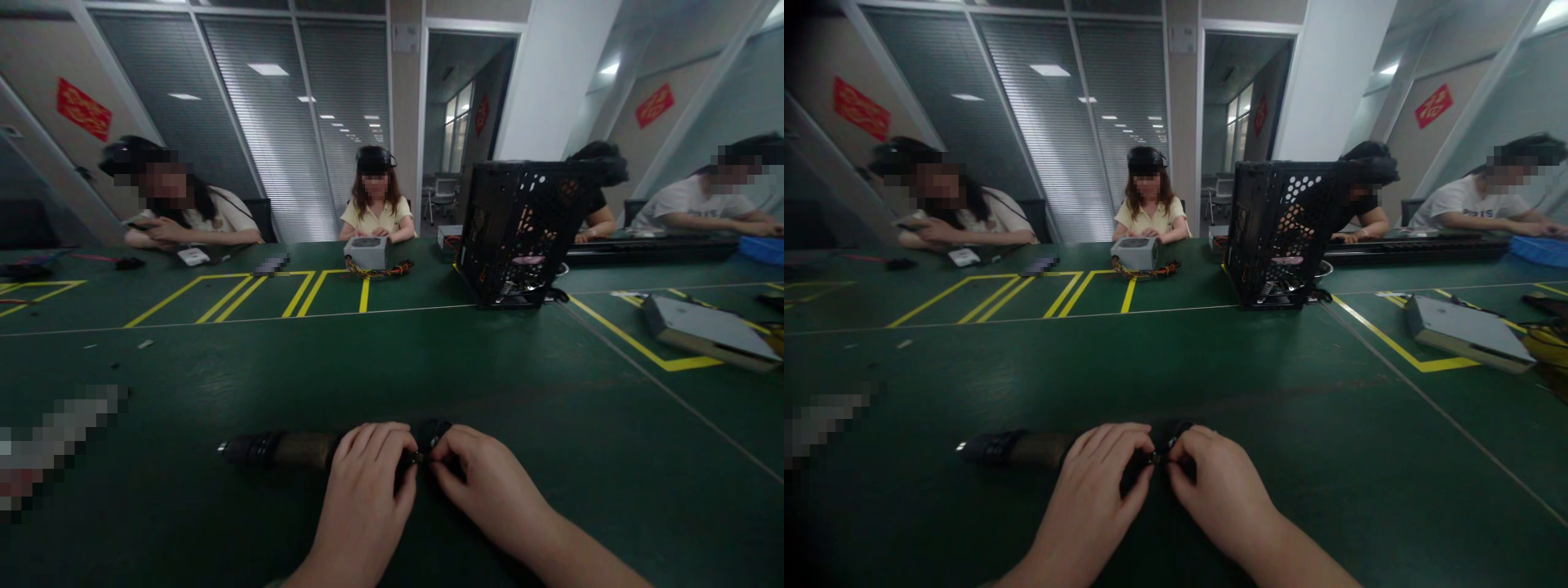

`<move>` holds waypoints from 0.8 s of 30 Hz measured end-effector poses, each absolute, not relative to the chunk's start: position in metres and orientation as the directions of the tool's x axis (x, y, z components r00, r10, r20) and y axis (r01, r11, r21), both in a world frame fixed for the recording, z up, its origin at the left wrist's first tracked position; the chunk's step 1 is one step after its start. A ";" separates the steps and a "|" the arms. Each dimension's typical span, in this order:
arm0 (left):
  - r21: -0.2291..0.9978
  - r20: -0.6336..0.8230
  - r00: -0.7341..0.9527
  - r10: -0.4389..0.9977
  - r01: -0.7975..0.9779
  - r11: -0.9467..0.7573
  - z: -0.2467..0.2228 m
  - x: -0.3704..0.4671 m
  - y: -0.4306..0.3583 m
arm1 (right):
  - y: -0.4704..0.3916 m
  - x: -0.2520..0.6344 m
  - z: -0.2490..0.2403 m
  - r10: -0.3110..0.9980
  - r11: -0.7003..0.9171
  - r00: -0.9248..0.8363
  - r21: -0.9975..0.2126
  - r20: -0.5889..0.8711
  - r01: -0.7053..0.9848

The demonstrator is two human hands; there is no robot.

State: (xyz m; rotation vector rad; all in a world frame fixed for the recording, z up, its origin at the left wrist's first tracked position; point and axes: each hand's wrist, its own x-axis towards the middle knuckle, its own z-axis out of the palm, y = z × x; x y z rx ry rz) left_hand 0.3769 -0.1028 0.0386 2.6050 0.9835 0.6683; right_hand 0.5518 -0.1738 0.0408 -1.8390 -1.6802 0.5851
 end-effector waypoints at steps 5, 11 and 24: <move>0.376 0.317 0.690 0.650 0.538 -0.755 0.040 0.377 -0.102 | -0.174 0.552 0.040 0.992 -0.039 0.112 -0.673 0.065 0.739; 0.415 0.327 0.661 0.675 0.542 -0.731 0.037 0.377 -0.102 | -0.174 0.552 0.039 0.992 -0.025 0.103 -0.676 0.076 0.737; 0.409 0.330 0.653 0.681 0.552 -0.727 0.038 0.377 -0.103 | -0.174 0.552 0.039 0.993 -0.030 0.098 -0.668 0.065 0.744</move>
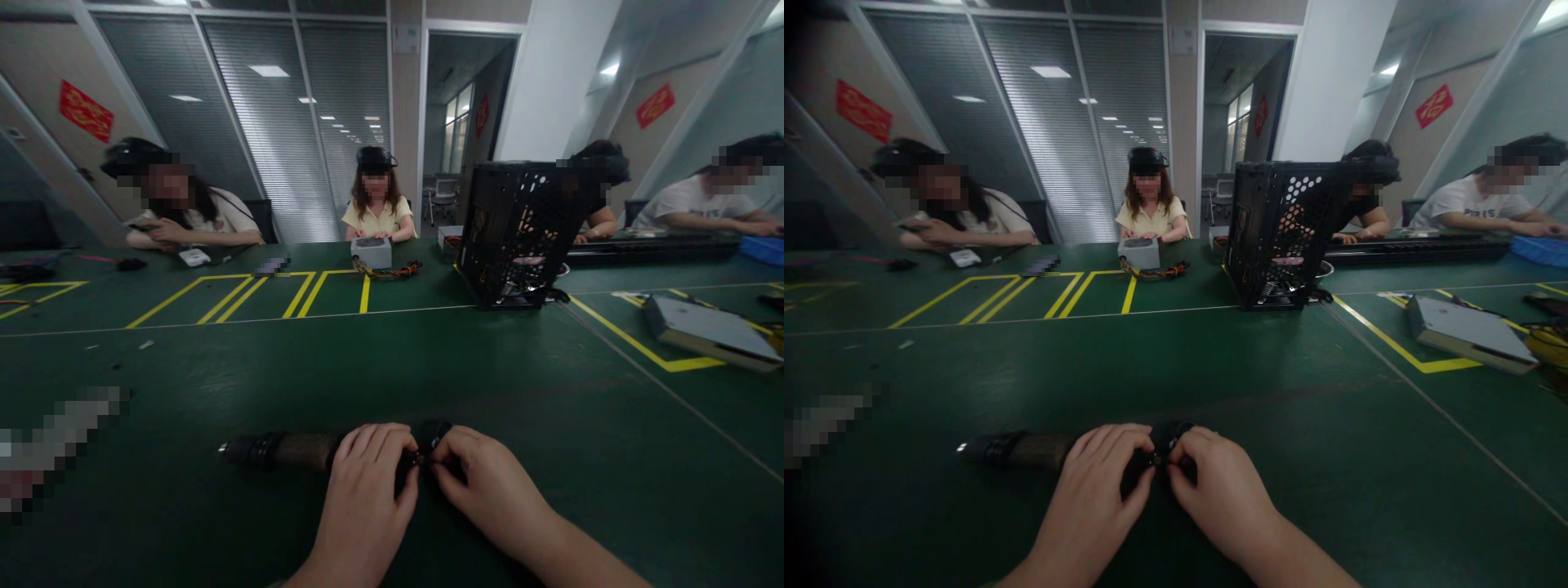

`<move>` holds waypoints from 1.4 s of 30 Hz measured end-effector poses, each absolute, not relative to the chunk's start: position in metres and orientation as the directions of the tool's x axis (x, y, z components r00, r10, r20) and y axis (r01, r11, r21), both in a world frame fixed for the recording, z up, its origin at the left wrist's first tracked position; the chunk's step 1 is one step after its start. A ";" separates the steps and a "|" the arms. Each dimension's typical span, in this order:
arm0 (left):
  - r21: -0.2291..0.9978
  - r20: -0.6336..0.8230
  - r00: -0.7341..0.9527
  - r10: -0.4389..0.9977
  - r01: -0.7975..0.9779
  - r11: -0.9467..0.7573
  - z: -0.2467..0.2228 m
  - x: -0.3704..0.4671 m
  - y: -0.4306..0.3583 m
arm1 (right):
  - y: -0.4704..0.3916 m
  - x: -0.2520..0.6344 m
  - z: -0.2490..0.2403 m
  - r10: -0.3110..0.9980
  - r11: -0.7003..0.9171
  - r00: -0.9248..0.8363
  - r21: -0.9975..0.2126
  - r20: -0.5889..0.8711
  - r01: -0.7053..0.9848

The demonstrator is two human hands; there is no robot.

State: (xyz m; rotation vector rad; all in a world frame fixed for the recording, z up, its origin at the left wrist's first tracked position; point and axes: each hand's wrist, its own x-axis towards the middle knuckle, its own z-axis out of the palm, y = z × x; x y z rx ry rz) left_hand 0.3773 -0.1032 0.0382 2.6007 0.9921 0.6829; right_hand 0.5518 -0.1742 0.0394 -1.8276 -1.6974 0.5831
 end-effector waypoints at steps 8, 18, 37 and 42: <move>0.414 0.289 0.680 0.674 0.546 -0.729 0.039 0.377 -0.103 | -0.175 0.552 0.038 0.992 -0.018 0.099 -0.681 0.080 0.732; 0.426 0.278 0.687 0.672 0.538 -0.727 0.041 0.377 -0.103 | -0.175 0.552 0.038 0.990 -0.021 0.112 -0.687 0.088 0.726; 0.428 0.315 0.660 0.682 0.542 -0.723 0.040 0.377 -0.104 | -0.175 0.553 0.038 0.991 -0.029 0.108 -0.685 0.073 0.728; 0.427 0.296 0.677 0.674 0.538 -0.727 0.040 0.376 -0.104 | -0.175 0.554 0.037 0.992 -0.029 0.107 -0.685 0.071 0.728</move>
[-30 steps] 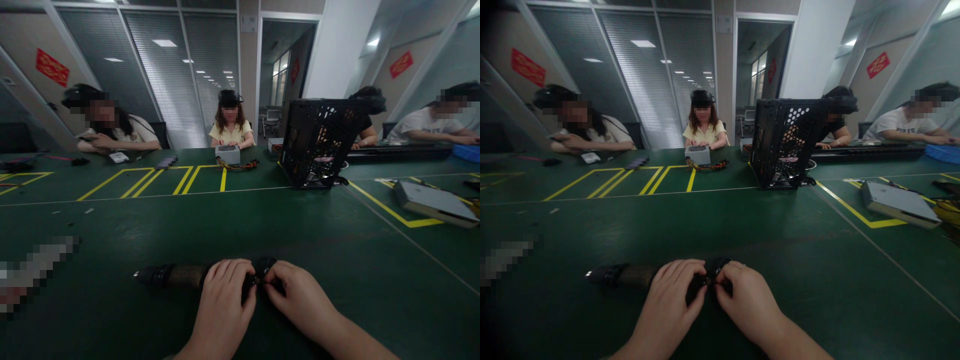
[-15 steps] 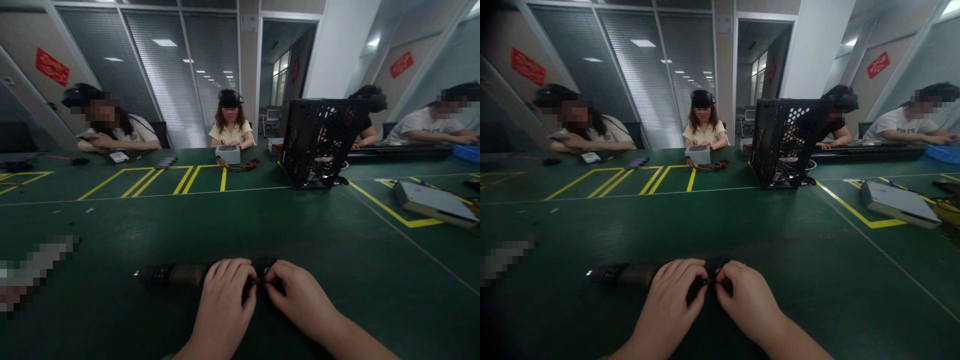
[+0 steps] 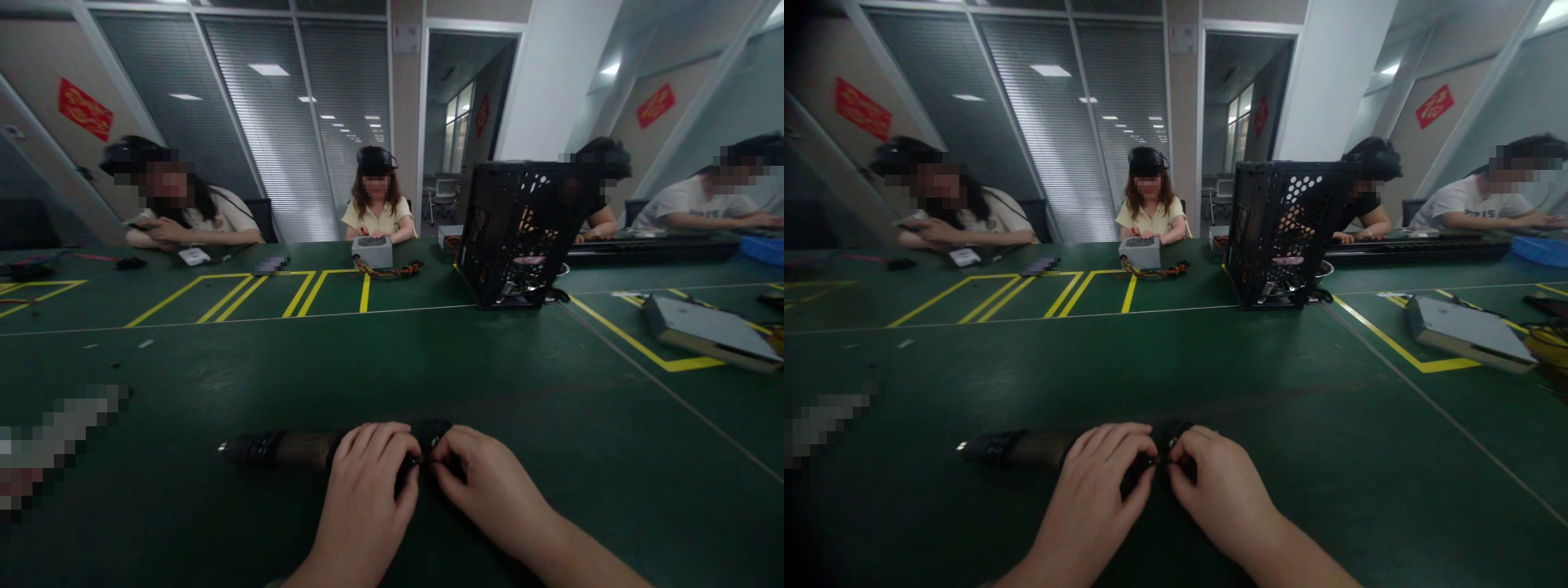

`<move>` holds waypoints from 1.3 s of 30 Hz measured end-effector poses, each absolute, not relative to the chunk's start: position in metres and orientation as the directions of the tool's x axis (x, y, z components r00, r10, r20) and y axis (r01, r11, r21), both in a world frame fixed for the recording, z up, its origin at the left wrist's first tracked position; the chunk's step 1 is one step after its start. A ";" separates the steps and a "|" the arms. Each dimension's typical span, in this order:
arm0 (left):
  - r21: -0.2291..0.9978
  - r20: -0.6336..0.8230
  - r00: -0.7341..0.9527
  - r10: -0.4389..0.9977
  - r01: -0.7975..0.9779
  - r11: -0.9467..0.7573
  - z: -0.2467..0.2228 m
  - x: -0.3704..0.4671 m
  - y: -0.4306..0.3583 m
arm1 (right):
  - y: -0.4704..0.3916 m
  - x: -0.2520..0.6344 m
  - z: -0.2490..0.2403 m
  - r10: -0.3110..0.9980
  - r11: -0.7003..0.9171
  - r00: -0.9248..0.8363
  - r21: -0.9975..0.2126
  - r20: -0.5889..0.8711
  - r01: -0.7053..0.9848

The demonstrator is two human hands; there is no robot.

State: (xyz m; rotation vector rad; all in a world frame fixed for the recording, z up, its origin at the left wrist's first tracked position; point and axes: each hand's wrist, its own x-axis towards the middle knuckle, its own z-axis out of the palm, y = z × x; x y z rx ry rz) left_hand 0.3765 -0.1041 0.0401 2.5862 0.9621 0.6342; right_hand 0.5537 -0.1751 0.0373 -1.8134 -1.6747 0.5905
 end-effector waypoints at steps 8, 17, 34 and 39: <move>0.435 0.325 0.653 0.684 0.539 -0.721 0.037 0.376 -0.103 | -0.174 0.553 0.036 0.991 -0.029 0.111 -0.690 0.075 0.723; 0.401 0.329 0.674 0.662 0.535 -0.744 0.038 0.378 -0.103 | -0.175 0.554 0.036 0.991 -0.031 0.112 -0.677 0.077 0.735; 0.426 0.322 0.666 0.673 0.532 -0.731 0.039 0.377 -0.103 | -0.173 0.552 0.039 0.992 -0.047 0.110 -0.659 0.054 0.751; 0.426 0.314 0.666 0.677 0.538 -0.727 0.038 0.377 -0.104 | -0.174 0.552 0.041 0.992 -0.048 0.111 -0.656 0.054 0.753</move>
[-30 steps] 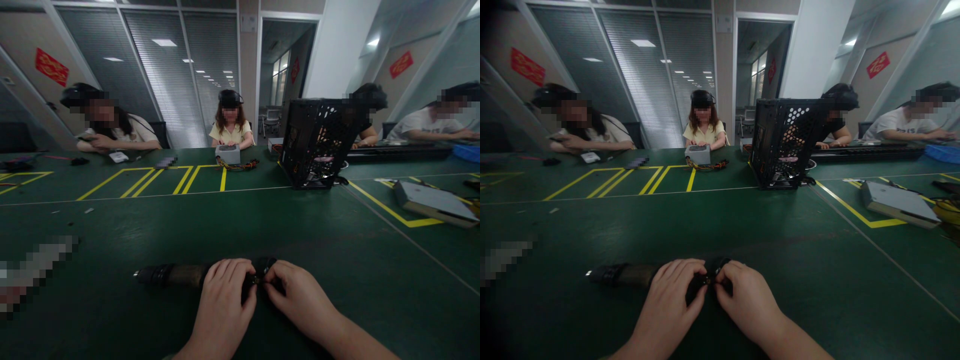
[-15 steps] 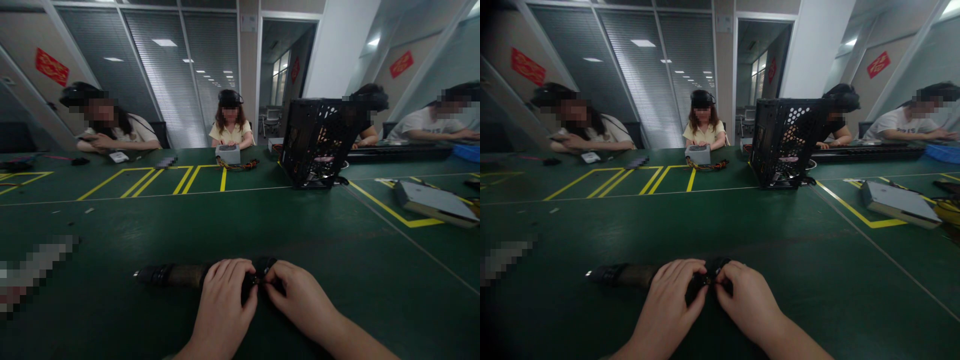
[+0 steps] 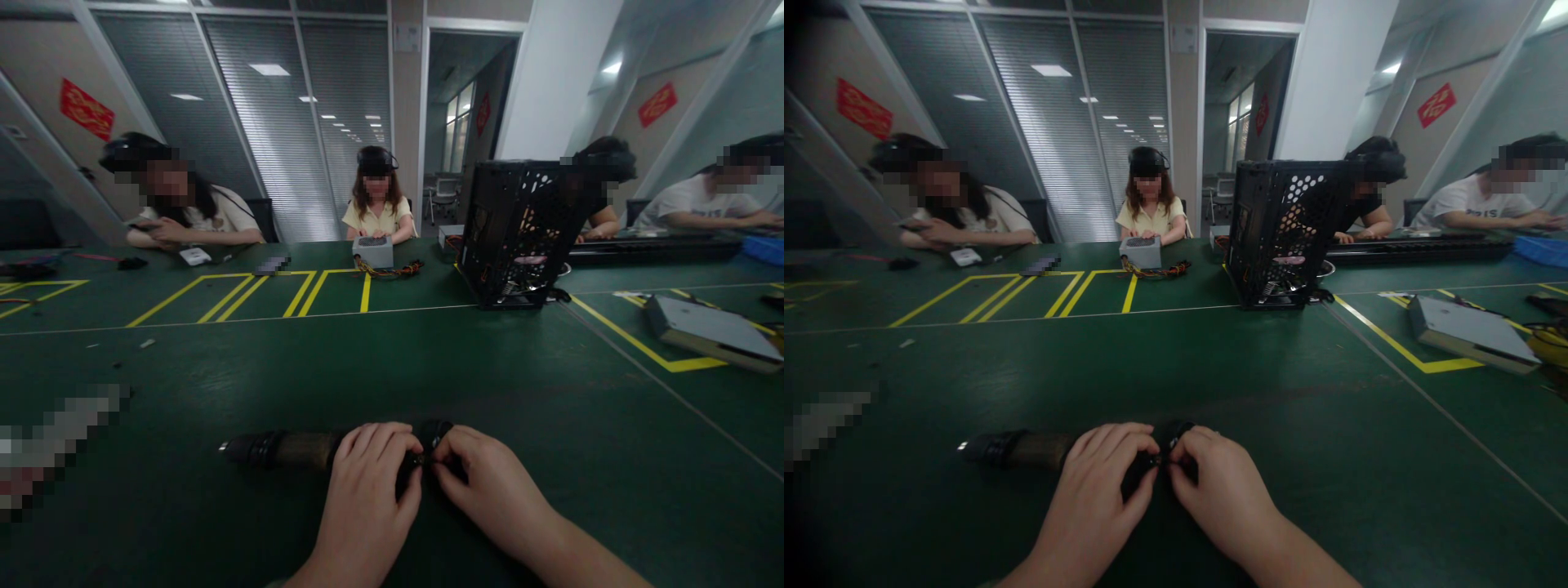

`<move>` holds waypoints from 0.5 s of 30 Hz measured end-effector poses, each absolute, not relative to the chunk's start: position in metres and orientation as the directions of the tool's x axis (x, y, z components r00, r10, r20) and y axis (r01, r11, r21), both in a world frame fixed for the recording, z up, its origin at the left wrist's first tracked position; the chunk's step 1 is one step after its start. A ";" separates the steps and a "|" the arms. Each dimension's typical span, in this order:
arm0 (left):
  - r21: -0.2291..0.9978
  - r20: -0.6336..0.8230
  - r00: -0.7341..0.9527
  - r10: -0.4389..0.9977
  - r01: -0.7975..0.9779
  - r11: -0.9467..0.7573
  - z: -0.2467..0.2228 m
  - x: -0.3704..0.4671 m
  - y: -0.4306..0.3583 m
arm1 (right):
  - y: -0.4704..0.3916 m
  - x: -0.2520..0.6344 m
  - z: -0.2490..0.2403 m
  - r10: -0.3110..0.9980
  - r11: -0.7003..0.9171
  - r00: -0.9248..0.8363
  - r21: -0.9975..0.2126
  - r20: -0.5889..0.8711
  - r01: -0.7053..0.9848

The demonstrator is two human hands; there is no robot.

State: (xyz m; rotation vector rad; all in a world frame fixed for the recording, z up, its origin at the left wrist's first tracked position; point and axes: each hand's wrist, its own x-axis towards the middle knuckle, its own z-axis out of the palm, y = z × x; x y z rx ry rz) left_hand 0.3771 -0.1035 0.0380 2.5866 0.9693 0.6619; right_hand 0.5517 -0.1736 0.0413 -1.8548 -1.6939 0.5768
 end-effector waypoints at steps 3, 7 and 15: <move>0.416 0.306 0.679 0.668 0.535 -0.735 0.039 0.377 -0.104 | -0.174 0.552 0.040 0.993 -0.043 0.107 -0.657 0.057 0.753; 0.409 0.314 0.685 0.657 0.527 -0.745 0.037 0.376 -0.104 | -0.174 0.553 0.037 0.992 -0.047 0.109 -0.648 0.057 0.760; 0.435 0.314 0.664 0.679 0.535 -0.724 0.041 0.377 -0.106 | -0.174 0.552 0.039 0.992 -0.046 0.110 -0.649 0.059 0.760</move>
